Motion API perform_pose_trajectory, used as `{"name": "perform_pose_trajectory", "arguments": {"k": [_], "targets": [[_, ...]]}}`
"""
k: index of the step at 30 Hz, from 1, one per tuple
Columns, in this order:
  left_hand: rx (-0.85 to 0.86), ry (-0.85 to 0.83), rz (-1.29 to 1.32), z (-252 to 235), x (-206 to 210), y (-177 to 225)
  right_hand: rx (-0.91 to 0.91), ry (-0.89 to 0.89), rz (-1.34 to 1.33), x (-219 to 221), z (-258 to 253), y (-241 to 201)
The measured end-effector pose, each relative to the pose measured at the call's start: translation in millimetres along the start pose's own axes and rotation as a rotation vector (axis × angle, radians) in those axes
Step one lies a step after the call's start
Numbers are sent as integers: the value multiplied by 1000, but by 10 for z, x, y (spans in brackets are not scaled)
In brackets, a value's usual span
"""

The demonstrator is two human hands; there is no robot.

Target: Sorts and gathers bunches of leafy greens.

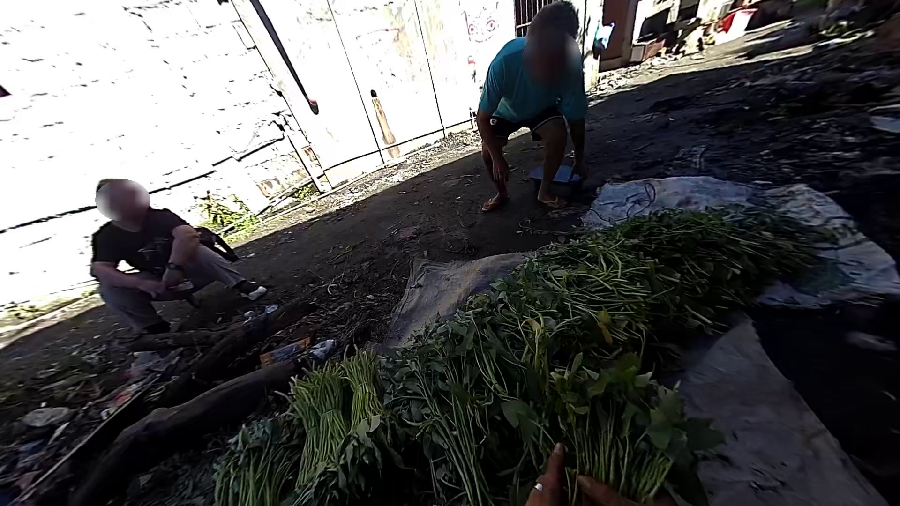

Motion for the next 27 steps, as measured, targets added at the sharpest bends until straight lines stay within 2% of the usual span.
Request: {"name": "perform_pose_trajectory", "arguments": {"k": [2, 4, 6, 11, 13, 15, 16, 17, 18, 19, 21, 22, 24, 27], "targets": [[-15, -62, -29, -4, -37, 32, 8, -10, 34, -17, 27, -15], [-49, -22, -92, 26, -54, 44, 50, 14, 56, -55, 23, -3], [-81, 7, -185, 29, -47, 45, 93, 108, 16, -93, -39, -29], [-35, -22, -385, 88, 26, -96, 169, 382, 4, -290, -310, -72], [-203, -170, -479, 144, -38, -187, 178, 423, 15, -436, -442, -122], [-568, -540, -550, 122, -187, -248, 192, 420, 40, -501, -490, -151], [-689, -671, -553, 103, -241, -300, 194, 408, 46, -508, -487, -153], [-749, -725, -535, 88, -269, -324, 194, 392, 48, -508, -480, -161], [-741, -701, -498, 73, -273, -298, 192, 370, 53, -504, -476, -169], [-653, -612, -453, 65, -253, -224, 189, 338, 56, -486, -461, -173], [-348, -368, -301, 61, -131, -123, 179, 258, 69, -432, -422, -165], [-216, -331, -203, 38, -60, -132, 166, 227, 70, -412, -409, -168], [-126, -409, -63, -5, 22, -220, 126, 203, 61, -418, -411, -199], [-114, -437, -134, 44, 55, -393, 70, 255, 92, -549, -468, -284]]}}
Point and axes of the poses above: each hand's wrist, its own z-axis away from the middle knuckle, its own x-axis out of the palm, y = z × x, the point moved 2 cm from there along -z, towards the middle knuckle, and after that the axes turned 10 degrees about -y, right-handed, at the moved point
